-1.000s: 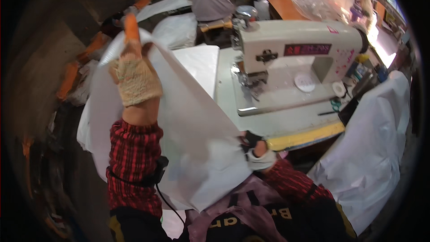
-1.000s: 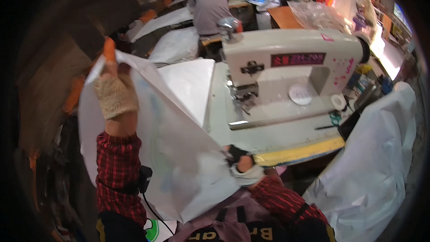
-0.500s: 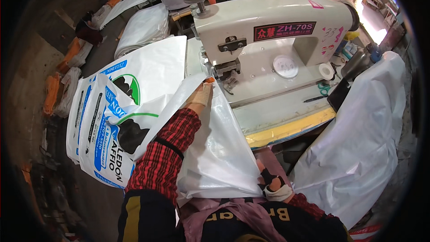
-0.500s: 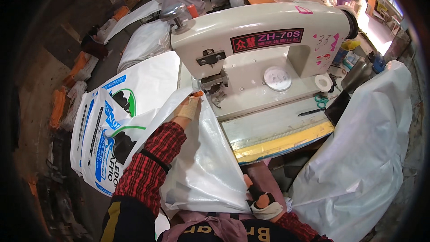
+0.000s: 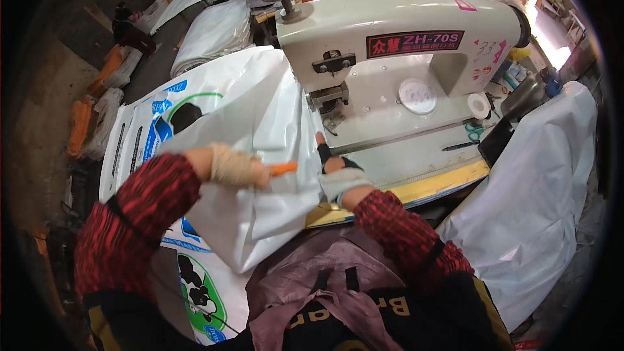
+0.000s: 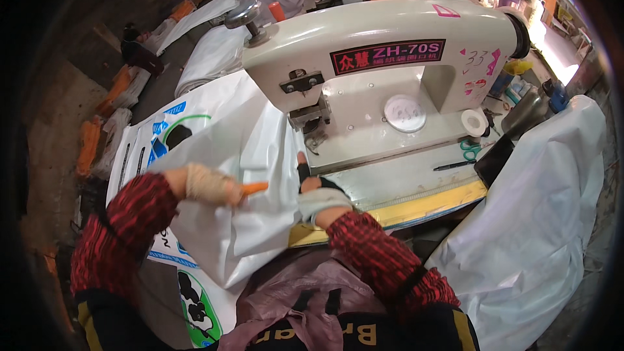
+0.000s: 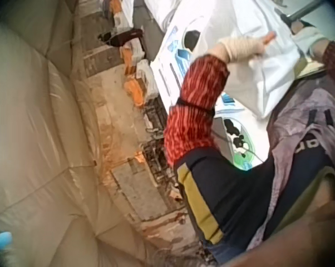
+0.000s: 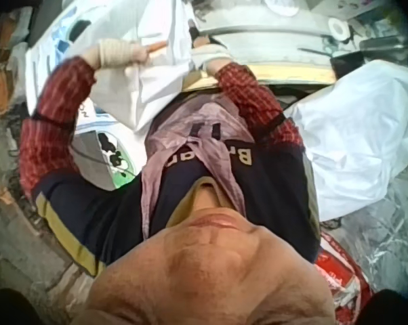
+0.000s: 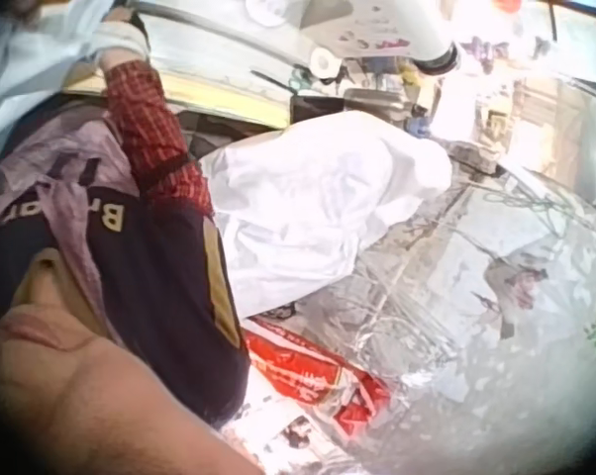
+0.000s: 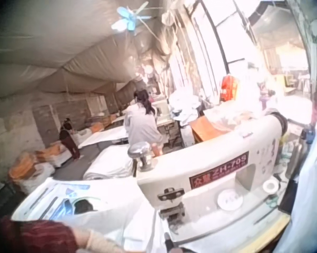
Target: Sewing the edges of large plastic printed bags using an industrial sewing machine.
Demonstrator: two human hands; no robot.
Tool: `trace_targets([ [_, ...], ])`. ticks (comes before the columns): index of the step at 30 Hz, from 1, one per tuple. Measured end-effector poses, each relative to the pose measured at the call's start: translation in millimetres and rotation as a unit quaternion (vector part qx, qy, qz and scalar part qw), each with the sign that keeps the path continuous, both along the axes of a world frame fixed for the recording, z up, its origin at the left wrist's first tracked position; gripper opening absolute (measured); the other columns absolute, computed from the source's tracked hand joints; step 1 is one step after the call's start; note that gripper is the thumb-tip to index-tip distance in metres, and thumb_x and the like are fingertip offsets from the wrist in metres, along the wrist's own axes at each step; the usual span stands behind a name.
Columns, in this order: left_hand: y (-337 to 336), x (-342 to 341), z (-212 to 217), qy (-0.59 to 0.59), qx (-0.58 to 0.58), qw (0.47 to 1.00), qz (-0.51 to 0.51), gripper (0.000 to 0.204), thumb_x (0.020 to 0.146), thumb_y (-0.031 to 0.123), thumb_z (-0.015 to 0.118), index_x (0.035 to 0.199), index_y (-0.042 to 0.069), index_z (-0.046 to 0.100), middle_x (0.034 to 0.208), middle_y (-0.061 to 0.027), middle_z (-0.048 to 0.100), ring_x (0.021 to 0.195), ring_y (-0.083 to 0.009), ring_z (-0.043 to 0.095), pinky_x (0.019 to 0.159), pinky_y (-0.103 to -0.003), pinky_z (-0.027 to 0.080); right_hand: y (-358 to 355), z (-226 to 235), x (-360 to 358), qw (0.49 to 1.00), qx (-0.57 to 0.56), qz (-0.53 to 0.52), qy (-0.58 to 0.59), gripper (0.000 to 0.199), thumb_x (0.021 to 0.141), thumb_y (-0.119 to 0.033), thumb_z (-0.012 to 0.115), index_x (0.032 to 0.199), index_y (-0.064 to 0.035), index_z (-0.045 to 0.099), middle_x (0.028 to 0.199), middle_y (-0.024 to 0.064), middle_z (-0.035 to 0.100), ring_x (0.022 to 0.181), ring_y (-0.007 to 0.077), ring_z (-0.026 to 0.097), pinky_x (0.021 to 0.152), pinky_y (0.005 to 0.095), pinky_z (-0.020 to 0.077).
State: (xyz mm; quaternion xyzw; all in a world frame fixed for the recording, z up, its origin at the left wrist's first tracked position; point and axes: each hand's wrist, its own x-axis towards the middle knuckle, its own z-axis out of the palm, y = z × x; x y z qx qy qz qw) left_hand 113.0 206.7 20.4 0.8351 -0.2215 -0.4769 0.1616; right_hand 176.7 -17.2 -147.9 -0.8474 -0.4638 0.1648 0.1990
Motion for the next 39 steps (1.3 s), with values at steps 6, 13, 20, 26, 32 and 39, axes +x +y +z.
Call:
trace_targets([
  [6,-102.6,-68.6,19.0,0.182,-0.055,0.954,0.233,0.024,0.078,0.018,0.066,0.094,0.002,0.058,0.091,-0.0086,0.063,0.084,-0.0128,0.058,0.074,-0.028,0.046,21.7,-20.5,39.4,0.995,-0.009,-0.005,0.101,0.073,0.082,-0.024,0.048,0.142,-0.014,0.008,0.095,0.0271,0.059,0.08,0.0357,0.061,0.069,0.0427,0.0469],
  [13,-197.5,-100.0,25.7,-0.073,0.049,0.996,-0.028,0.016,0.063,0.021,0.064,0.069,0.006,0.064,0.073,-0.0155,0.062,0.071,-0.0339,0.062,0.06,-0.042,0.048,-20.0,55.7,-57.2,0.993,-0.051,-0.012,0.107,0.036,0.084,-0.022,0.044,0.114,-0.0028,0.053,0.099,0.0276,0.056,0.086,0.0398,0.058,0.073,0.0465,0.0453],
  [20,-55.2,-43.6,150.4,-0.306,0.554,0.773,0.047,0.025,0.059,0.035,0.075,0.067,0.012,0.069,0.067,-0.0129,0.063,0.066,-0.026,0.062,0.058,-0.036,0.046,-5.0,55.4,-43.8,0.966,-0.144,-0.121,0.179,0.073,0.082,-0.02,0.043,0.14,-0.0062,0.002,0.096,0.0299,0.058,0.086,0.0415,0.059,0.077,0.047,0.0456],
  [26,-146.1,-86.0,47.9,-0.043,0.294,0.953,-0.052,0.032,0.067,0.032,0.062,0.096,0.018,0.067,0.096,-0.0086,0.066,0.091,-0.0251,0.063,0.074,-0.038,0.049,-3.4,61.8,-45.3,0.96,-0.142,-0.103,0.216,0.063,0.085,-0.025,0.041,0.138,-0.0076,0.011,0.094,0.0294,0.059,0.083,0.0399,0.06,0.074,0.0461,0.0471],
  [32,-203.5,-109.8,60.8,0.046,0.053,0.991,-0.117,0.021,0.07,0.026,0.06,0.085,0.012,0.065,0.081,-0.0111,0.064,0.077,-0.032,0.061,0.067,-0.039,0.048,-20.6,75.7,-52.7,0.946,-0.148,-0.149,0.247,0.055,0.087,-0.029,0.038,0.136,-0.009,0.021,0.092,0.0289,0.059,0.08,0.0383,0.061,0.071,0.0452,0.0486],
  [39,-185.3,-77.2,14.4,0.001,0.1,0.995,-0.017,0.024,0.071,0.029,0.063,0.083,0.008,0.062,0.081,-0.0145,0.063,0.078,-0.0325,0.06,0.069,-0.038,0.048,6.8,77.5,-23.3,0.931,-0.137,-0.189,0.28,0.048,0.089,-0.039,0.031,0.128,-0.0108,0.036,0.091,0.027,0.06,0.081,0.038,0.061,0.071,0.045,0.0484],
])
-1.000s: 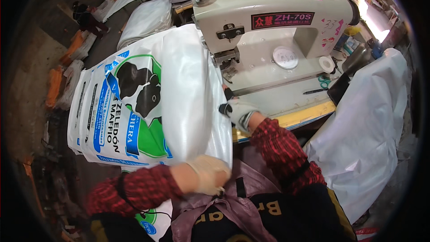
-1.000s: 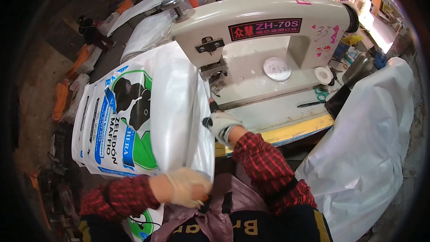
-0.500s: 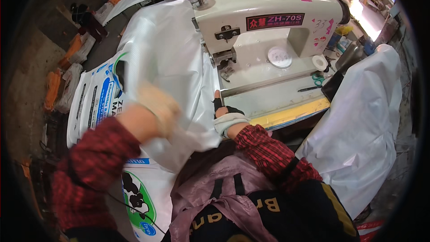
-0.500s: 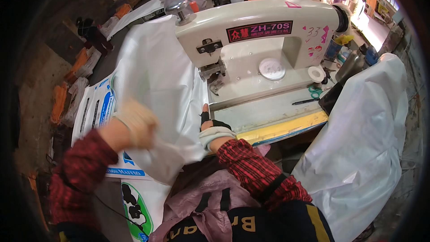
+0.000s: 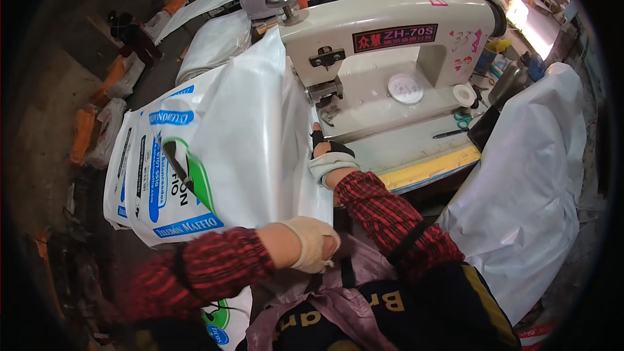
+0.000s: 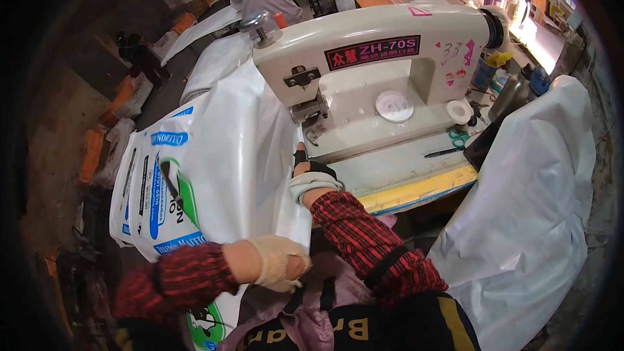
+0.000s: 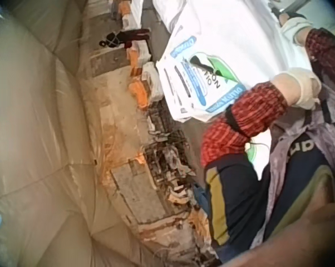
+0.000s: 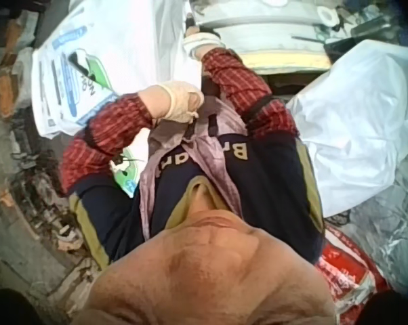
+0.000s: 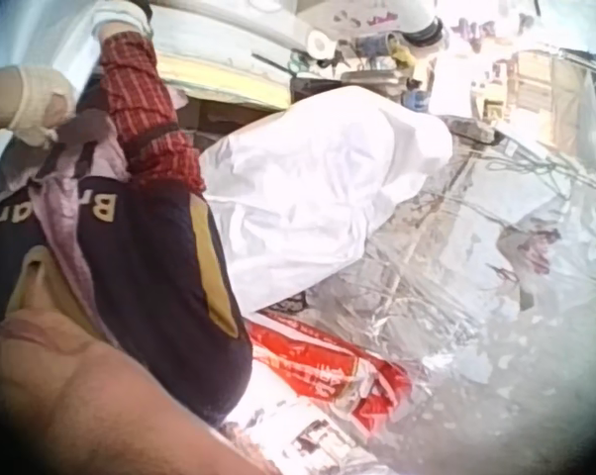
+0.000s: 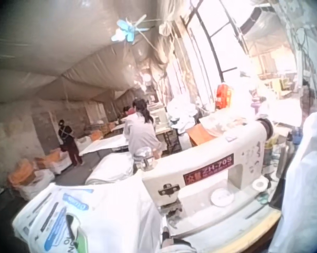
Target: Sewing the edges of large plastic printed bags using an industrial sewing machine.
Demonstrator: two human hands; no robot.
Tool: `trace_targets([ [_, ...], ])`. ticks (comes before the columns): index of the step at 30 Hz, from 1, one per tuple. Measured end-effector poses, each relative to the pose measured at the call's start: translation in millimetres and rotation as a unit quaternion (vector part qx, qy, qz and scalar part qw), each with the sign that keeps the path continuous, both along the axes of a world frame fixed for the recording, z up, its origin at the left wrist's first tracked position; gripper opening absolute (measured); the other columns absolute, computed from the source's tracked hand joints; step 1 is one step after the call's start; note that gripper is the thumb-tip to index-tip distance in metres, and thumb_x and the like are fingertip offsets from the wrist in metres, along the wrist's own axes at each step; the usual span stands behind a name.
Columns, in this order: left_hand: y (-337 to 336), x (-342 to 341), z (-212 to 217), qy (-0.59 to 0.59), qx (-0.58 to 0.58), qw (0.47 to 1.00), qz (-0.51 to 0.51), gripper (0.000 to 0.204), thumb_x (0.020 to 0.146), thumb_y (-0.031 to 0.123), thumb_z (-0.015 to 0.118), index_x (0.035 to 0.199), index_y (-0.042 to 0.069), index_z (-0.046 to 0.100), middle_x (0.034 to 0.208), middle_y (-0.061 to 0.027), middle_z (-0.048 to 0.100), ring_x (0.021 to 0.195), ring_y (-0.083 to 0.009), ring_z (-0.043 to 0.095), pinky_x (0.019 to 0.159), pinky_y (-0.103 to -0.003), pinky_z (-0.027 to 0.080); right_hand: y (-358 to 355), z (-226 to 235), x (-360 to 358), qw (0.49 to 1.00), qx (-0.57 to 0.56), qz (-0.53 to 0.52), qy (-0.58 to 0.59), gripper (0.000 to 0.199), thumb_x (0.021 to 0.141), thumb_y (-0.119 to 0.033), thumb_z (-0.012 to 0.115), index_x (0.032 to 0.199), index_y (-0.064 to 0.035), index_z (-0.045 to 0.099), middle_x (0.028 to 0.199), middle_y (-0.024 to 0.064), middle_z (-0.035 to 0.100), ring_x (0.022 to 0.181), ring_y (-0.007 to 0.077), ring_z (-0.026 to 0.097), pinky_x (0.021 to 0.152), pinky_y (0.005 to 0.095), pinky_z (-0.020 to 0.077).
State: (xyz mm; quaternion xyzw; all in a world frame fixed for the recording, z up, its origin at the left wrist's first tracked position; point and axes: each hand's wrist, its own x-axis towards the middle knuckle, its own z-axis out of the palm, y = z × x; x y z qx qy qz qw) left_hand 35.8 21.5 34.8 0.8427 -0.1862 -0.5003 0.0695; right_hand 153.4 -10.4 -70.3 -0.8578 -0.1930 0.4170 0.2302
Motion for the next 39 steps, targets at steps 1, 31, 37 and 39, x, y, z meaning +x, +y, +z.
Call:
trace_targets([
  [1,0.5,-6.1,-25.1,-0.051,-0.055,0.997,0.021,0.024,0.07,0.028,0.063,0.081,0.006,0.061,0.079,-0.0159,0.062,0.077,-0.0332,0.06,0.068,-0.038,0.048,8.0,-23.9,1.0,0.998,0.021,0.046,-0.041,0.048,0.089,-0.042,0.029,0.125,-0.0112,0.04,0.091,0.0261,0.06,0.082,0.0383,0.061,0.072,0.0453,0.0479],
  [31,-5.3,-23.0,-20.7,-0.135,-0.113,0.984,0.017,0.023,0.067,0.024,0.06,0.078,0.004,0.06,0.076,-0.0156,0.061,0.073,-0.0349,0.06,0.062,-0.042,0.048,-22.9,-99.9,-35.1,0.953,0.271,-0.135,-0.005,0.057,0.084,-0.038,0.051,0.129,-0.006,0.036,0.105,0.0274,0.055,0.1,0.0433,0.051,0.083,0.0426,0.042],
  [37,5.6,-34.6,-2.8,-0.17,-0.188,0.965,0.067,0.021,0.067,0.023,0.061,0.077,0.005,0.058,0.076,-0.0155,0.059,0.071,-0.0347,0.059,0.061,-0.041,0.047,-43.5,-21.8,-51.1,0.901,0.41,-0.137,-0.024,0.058,0.086,-0.038,0.049,0.131,-0.0034,0.034,0.124,0.0244,0.044,0.116,0.0381,0.041,0.095,0.0374,0.0343],
  [39,-1.1,-44.1,-12.3,-0.175,-0.166,0.97,0.042,0.019,0.068,0.021,0.06,0.077,0.004,0.058,0.075,-0.0149,0.058,0.071,-0.0346,0.058,0.06,-0.04,0.047,-42.5,-37.9,-53.8,0.938,0.253,0.042,-0.235,0.059,0.082,-0.022,0.048,0.134,-0.0025,0.028,0.087,0.0254,0.06,0.079,0.0395,0.059,0.066,0.0424,0.0477],
])
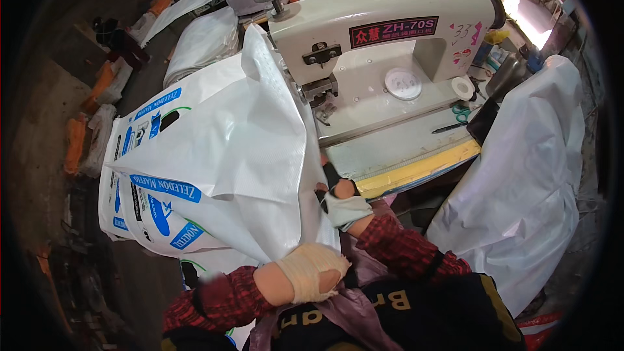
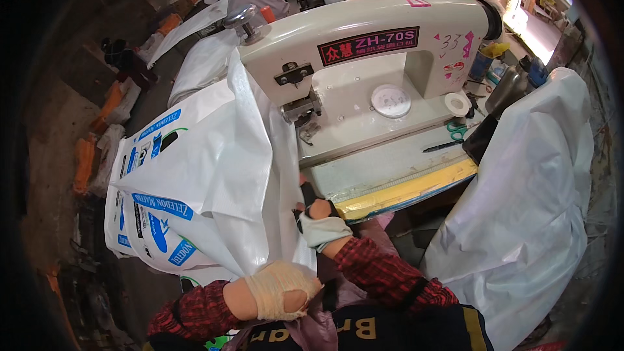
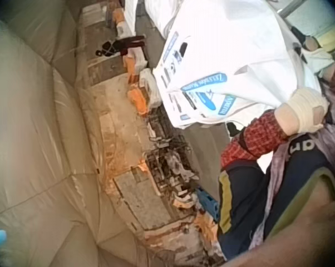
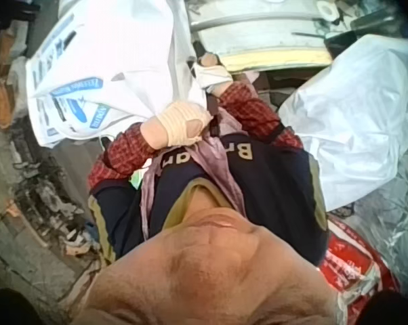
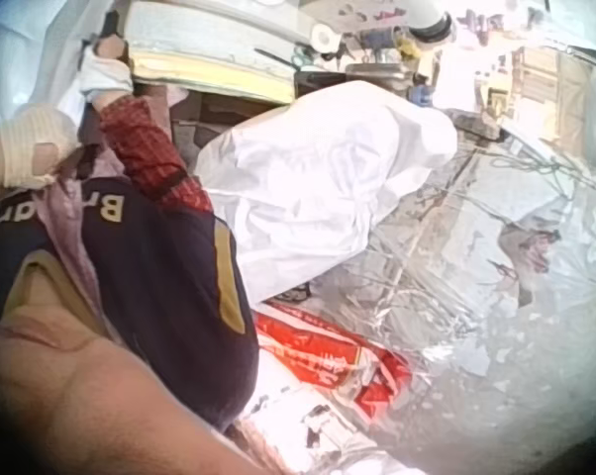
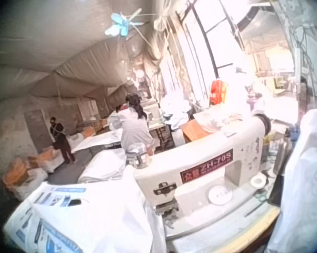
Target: Sewing the edges of large plastic printed bags using an industrial sewing machine.
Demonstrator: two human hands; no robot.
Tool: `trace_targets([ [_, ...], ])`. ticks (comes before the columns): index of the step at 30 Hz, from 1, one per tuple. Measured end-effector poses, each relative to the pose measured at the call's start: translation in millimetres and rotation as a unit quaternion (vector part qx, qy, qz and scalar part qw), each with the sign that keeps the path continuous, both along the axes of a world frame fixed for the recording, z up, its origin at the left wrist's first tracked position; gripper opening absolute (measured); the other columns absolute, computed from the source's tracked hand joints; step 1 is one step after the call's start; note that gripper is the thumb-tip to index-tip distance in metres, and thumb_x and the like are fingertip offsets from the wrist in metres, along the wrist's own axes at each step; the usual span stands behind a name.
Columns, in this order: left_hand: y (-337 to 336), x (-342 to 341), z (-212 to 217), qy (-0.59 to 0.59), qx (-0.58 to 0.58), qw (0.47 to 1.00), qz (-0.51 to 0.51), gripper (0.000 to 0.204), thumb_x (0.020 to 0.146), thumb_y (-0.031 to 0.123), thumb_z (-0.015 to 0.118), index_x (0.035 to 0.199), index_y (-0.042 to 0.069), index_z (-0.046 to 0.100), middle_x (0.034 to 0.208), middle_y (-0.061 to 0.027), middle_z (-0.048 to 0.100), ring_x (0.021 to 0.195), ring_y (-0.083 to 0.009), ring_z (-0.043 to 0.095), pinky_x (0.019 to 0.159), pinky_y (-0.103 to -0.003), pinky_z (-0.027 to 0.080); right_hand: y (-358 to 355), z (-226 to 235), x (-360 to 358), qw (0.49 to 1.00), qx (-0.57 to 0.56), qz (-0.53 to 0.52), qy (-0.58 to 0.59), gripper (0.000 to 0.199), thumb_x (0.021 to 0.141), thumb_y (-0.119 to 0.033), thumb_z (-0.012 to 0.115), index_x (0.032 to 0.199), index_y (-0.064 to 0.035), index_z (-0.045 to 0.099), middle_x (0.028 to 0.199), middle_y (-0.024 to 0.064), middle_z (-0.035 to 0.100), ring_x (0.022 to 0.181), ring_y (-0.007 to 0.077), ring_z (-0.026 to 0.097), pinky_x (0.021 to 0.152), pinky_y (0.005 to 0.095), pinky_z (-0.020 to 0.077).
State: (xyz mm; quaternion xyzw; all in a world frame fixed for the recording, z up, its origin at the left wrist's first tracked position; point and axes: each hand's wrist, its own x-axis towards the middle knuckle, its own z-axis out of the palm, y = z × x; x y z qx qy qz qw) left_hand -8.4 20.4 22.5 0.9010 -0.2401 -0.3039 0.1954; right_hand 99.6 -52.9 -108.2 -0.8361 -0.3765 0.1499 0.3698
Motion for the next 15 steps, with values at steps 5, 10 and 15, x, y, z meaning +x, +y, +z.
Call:
trace_targets([
  [5,4.1,-16.1,13.2,-0.012,0.101,0.993,0.066,0.018,0.066,0.021,0.062,0.075,0.005,0.06,0.069,-0.0132,0.06,0.066,-0.0335,0.059,0.056,-0.042,0.047,-1.9,9.8,4.7,0.99,-0.135,0.04,-0.01,0.053,0.081,-0.021,0.047,0.129,-0.0032,0.033,0.079,0.0243,0.06,0.072,0.0384,0.06,0.06,0.0442,0.0477],
  [10,-4.8,5.2,-30.7,-0.083,0.067,0.993,0.05,0.017,0.068,0.023,0.063,0.073,0.007,0.062,0.067,-0.0122,0.061,0.062,-0.0326,0.06,0.052,-0.04,0.046,32.7,17.2,39.0,0.985,-0.155,-0.034,-0.073,0.047,0.081,-0.019,0.046,0.125,-0.0039,0.037,0.072,0.0231,0.06,0.065,0.0373,0.061,0.055,0.0459,0.0476],
  [15,-7.9,38.0,-33.8,-0.082,0.108,0.991,0.006,0.022,0.068,0.025,0.064,0.075,0.005,0.062,0.066,-0.0131,0.062,0.063,-0.031,0.062,0.051,-0.039,0.047,39.1,21.1,51.1,0.98,-0.2,-0.012,0.008,0.043,0.084,-0.027,0.044,0.122,-0.0078,0.038,0.08,0.0239,0.06,0.071,0.0375,0.061,0.061,0.0464,0.0469],
])
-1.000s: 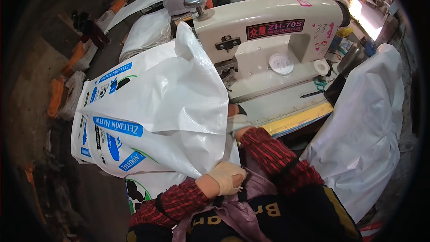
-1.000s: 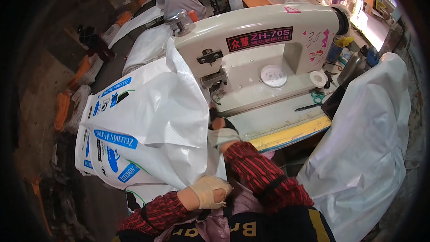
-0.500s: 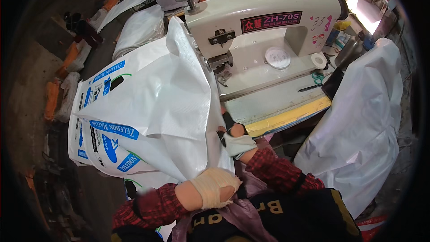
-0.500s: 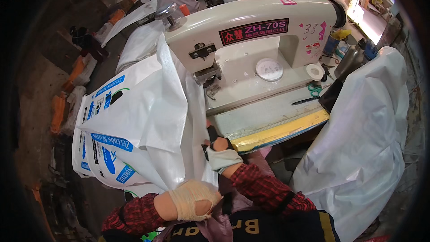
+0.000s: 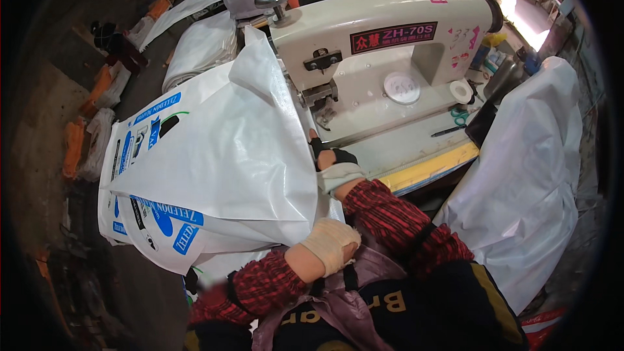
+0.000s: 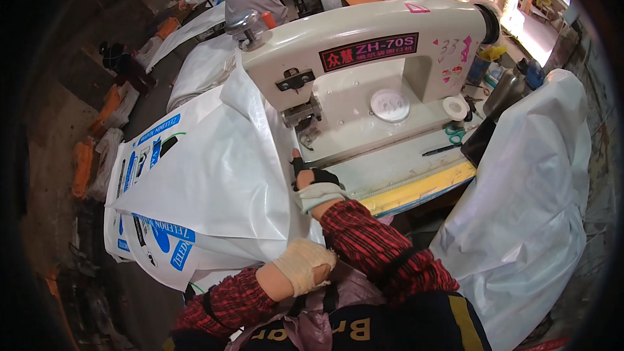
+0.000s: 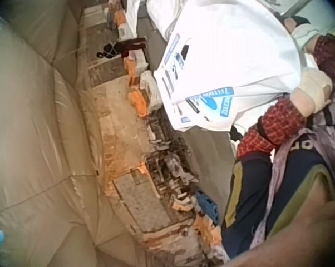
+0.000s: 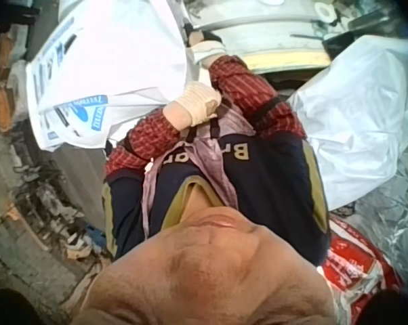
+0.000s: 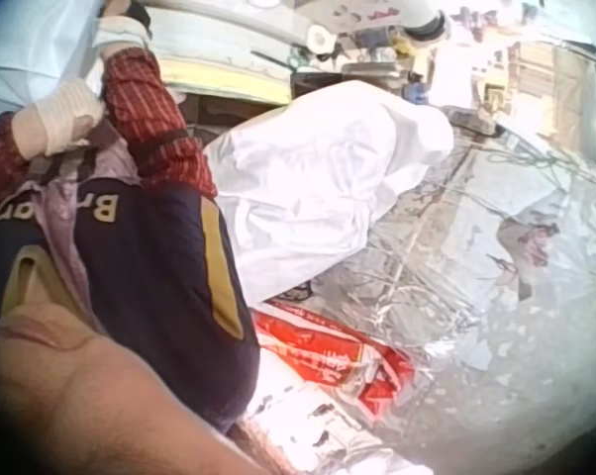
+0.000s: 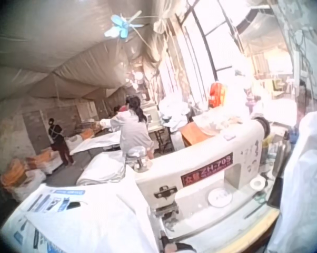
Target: Sewing the edges of large plastic printed bags using an industrial sewing machine.
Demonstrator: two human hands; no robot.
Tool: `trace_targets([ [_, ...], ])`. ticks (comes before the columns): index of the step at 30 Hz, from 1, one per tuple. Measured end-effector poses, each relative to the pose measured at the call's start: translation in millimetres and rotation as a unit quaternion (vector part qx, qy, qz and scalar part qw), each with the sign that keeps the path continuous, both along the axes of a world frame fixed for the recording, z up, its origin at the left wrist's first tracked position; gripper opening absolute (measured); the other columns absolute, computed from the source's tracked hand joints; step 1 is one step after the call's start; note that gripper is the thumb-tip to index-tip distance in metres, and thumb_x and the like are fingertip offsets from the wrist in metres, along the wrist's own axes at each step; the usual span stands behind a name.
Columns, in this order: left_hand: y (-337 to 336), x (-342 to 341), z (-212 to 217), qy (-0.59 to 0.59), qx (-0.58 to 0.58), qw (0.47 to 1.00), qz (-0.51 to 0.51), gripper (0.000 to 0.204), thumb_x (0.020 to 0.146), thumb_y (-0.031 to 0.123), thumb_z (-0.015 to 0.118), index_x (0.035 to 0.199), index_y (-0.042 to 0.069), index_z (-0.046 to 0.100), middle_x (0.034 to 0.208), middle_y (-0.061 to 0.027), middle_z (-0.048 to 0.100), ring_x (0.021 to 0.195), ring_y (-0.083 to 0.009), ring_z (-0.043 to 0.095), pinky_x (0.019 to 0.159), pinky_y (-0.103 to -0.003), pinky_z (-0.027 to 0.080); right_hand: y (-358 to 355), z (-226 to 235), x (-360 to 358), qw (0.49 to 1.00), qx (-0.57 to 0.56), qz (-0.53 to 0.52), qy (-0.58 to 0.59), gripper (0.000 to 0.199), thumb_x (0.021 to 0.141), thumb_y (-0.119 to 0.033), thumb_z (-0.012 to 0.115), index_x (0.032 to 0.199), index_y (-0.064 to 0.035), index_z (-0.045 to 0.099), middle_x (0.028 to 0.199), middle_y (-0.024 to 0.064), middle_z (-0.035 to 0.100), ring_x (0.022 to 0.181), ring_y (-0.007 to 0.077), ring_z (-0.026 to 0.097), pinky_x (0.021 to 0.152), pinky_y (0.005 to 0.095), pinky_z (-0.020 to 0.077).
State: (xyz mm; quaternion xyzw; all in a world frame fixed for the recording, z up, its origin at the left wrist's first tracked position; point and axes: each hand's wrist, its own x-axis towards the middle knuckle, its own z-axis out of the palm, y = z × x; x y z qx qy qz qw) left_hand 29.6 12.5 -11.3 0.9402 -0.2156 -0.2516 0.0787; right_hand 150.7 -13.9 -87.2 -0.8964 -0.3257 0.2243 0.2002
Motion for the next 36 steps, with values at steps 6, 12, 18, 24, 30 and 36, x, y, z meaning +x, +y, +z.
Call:
trace_targets([
  [6,33.8,-1.0,22.4,-0.03,0.143,0.985,-0.097,0.038,0.067,0.03,0.066,0.095,0.006,0.057,0.084,-0.0083,0.063,0.088,-0.026,0.059,0.086,-0.045,0.039,-25.6,-10.8,-31.8,0.995,0.065,-0.001,0.071,0.057,0.083,-0.024,0.045,0.135,-0.0118,0.026,0.081,0.0238,0.06,0.069,0.0387,0.06,0.061,0.0451,0.0469],
  [12,78.3,16.3,110.3,-0.071,0.252,0.955,-0.142,0.014,0.064,0.027,0.062,0.069,0.014,0.06,0.066,-0.0002,0.059,0.076,-0.0202,0.057,0.092,-0.045,0.031,-48.2,-5.2,-46.6,0.995,0.042,0.061,0.062,0.063,0.082,-0.022,0.046,0.138,-0.0111,0.02,0.081,0.0244,0.06,0.069,0.0387,0.06,0.059,0.0449,0.0474],
  [18,23.0,-3.9,98.2,0.109,0.071,0.986,-0.105,0.014,0.064,0.021,0.061,0.07,0.008,0.06,0.069,-0.0087,0.06,0.066,-0.0271,0.061,0.053,-0.039,0.046,-12.0,-4.2,-8.6,1.0,-0.023,-0.003,0.012,0.069,0.08,-0.02,0.046,0.14,-0.0103,0.014,0.082,0.025,0.061,0.069,0.0387,0.061,0.058,0.0447,0.048],
  [24,9.5,-25.9,-3.8,-0.023,-0.096,0.995,-0.006,0.018,0.068,0.018,0.059,0.075,0.002,0.058,0.07,-0.0163,0.059,0.067,-0.0334,0.06,0.056,-0.041,0.047,5.7,-13.7,0.1,1.0,0.006,-0.008,0.027,0.063,0.08,-0.022,0.05,0.136,-0.0119,0.023,0.092,0.0243,0.058,0.079,0.0396,0.058,0.067,0.0429,0.0462],
  [30,1.1,-25.1,-6.3,-0.052,-0.102,0.993,-0.002,0.015,0.072,0.015,0.055,0.075,0.001,0.056,0.065,-0.0147,0.057,0.061,-0.0342,0.058,0.052,-0.041,0.046,-31.1,-25.1,-24.3,0.972,0.198,-0.078,0.098,0.055,0.08,-0.025,0.054,0.131,-0.0138,0.036,0.103,0.0233,0.056,0.091,0.0408,0.054,0.078,0.0407,0.044],
  [36,1.6,-23.4,6.0,-0.04,-0.097,0.994,-0.02,0.017,0.072,0.017,0.057,0.076,0.0,0.057,0.063,-0.0147,0.057,0.059,-0.0329,0.058,0.051,-0.041,0.045,-33.2,-22.7,-10.6,0.985,0.159,0.07,0.018,0.038,0.081,-0.022,0.052,0.119,-0.0152,0.05,0.103,0.0196,0.056,0.095,0.038,0.054,0.081,0.0385,0.0448],
])
